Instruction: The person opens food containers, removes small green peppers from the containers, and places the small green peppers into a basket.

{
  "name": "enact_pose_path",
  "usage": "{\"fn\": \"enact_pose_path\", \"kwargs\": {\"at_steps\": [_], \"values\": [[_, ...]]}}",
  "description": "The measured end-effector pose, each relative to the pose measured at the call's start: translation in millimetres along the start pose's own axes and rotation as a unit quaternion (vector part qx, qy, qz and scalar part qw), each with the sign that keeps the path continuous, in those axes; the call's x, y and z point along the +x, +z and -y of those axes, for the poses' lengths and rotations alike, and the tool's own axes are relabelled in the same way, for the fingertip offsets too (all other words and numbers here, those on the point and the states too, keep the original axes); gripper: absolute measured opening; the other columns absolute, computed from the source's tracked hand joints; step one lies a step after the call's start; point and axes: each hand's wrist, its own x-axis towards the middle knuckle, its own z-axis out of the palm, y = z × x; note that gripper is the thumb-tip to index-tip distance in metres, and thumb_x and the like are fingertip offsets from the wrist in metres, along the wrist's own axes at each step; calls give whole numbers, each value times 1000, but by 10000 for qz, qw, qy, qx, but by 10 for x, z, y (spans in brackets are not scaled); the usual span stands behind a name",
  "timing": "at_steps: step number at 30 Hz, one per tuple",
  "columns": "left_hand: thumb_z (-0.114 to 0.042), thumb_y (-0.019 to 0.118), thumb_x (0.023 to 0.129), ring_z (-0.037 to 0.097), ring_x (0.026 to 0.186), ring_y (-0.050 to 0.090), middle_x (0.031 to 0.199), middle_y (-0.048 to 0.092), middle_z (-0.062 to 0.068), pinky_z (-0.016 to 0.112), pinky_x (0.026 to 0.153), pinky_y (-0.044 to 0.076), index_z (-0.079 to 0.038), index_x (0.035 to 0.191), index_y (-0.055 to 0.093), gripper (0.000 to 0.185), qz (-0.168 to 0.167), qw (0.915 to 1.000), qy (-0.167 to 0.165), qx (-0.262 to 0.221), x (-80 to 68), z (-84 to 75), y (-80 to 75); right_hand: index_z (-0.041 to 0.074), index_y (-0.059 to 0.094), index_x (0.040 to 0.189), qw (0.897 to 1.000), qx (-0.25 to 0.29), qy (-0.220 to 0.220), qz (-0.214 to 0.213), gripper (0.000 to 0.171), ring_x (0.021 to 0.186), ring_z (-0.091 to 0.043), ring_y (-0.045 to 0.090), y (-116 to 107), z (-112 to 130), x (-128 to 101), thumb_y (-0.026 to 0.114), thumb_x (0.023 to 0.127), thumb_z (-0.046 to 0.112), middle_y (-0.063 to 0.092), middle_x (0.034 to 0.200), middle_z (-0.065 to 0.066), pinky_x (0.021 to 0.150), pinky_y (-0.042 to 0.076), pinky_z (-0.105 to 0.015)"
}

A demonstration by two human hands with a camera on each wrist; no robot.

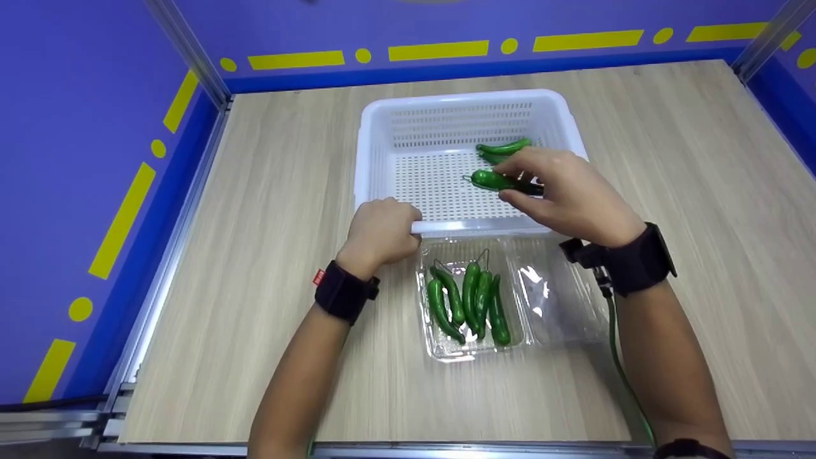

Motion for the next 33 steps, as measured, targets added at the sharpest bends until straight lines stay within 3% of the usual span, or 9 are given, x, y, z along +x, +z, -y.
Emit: {"fn": "enact_pose_path", "kwargs": {"at_steps": [12,20,33], "values": [[-19,63,82,23,68,62,71,64,-1,45,64,52,-17,77,69,8,105,9999,-17,0,6,-11,-3,9,70,116,9999,8,130,92,26,89,-15,67,3,-31,-6,75,91,17,72,105,-3,81,54,-36],[-19,64,81,21,65,58,65,53,-3,43,60,50,-18,69,60,12,53,9999,-10,98,2,-9,-1,9,71,116,9993,46,310,192,25,89,-15,66,29,-110,22,74,92,16,71,105,-3,80,52,-35],[-19,65,82,23,67,62,70,64,-1,43,62,51,-16,75,68,8,45,10000,-12,30,5,-4,-2,8,71,115,9985,98,436,330,26,89,-16,67,77,-172,45,75,91,17,72,104,-3,81,52,-37]]}}
